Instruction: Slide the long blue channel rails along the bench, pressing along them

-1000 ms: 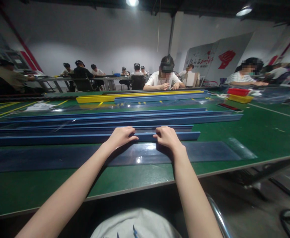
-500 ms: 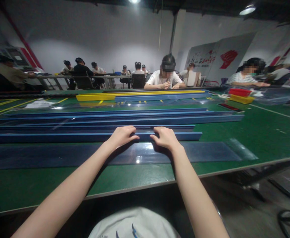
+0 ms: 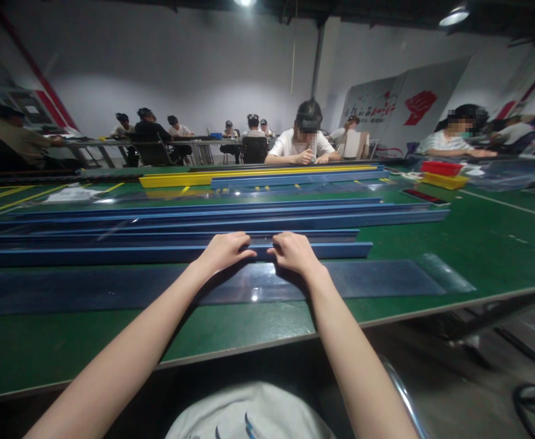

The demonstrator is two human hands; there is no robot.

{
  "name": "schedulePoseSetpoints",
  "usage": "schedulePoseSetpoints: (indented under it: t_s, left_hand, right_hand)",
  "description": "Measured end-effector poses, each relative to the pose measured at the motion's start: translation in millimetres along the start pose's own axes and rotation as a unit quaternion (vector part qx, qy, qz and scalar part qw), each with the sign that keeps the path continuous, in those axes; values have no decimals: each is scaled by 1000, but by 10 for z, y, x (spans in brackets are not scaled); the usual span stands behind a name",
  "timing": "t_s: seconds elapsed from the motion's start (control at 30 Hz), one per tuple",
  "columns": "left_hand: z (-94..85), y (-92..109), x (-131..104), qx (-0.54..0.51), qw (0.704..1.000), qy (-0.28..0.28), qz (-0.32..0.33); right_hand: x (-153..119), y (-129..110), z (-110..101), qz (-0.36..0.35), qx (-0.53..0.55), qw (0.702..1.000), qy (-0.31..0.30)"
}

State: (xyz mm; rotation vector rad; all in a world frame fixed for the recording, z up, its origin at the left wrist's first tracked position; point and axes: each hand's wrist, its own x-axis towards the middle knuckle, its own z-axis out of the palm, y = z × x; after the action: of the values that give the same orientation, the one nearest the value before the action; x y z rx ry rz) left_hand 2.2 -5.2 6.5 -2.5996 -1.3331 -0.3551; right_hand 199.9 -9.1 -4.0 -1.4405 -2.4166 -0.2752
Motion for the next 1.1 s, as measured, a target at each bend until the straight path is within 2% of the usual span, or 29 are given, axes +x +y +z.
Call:
schedulePoseSetpoints:
  t_s: [0.47, 0.83, 1.1]
  left_hand:
    - [31, -24, -3, -9, 999, 5, 34]
    - [49, -4, 6, -6, 1000, 1, 27]
    - [24, 23, 10, -12, 1000, -11, 18]
  right_hand:
    - [-102, 174, -98, 62, -12, 998, -9]
    - [-113, 158, -62, 40, -1, 999, -16]
    - [-91, 39, -49, 13, 15, 1000, -16]
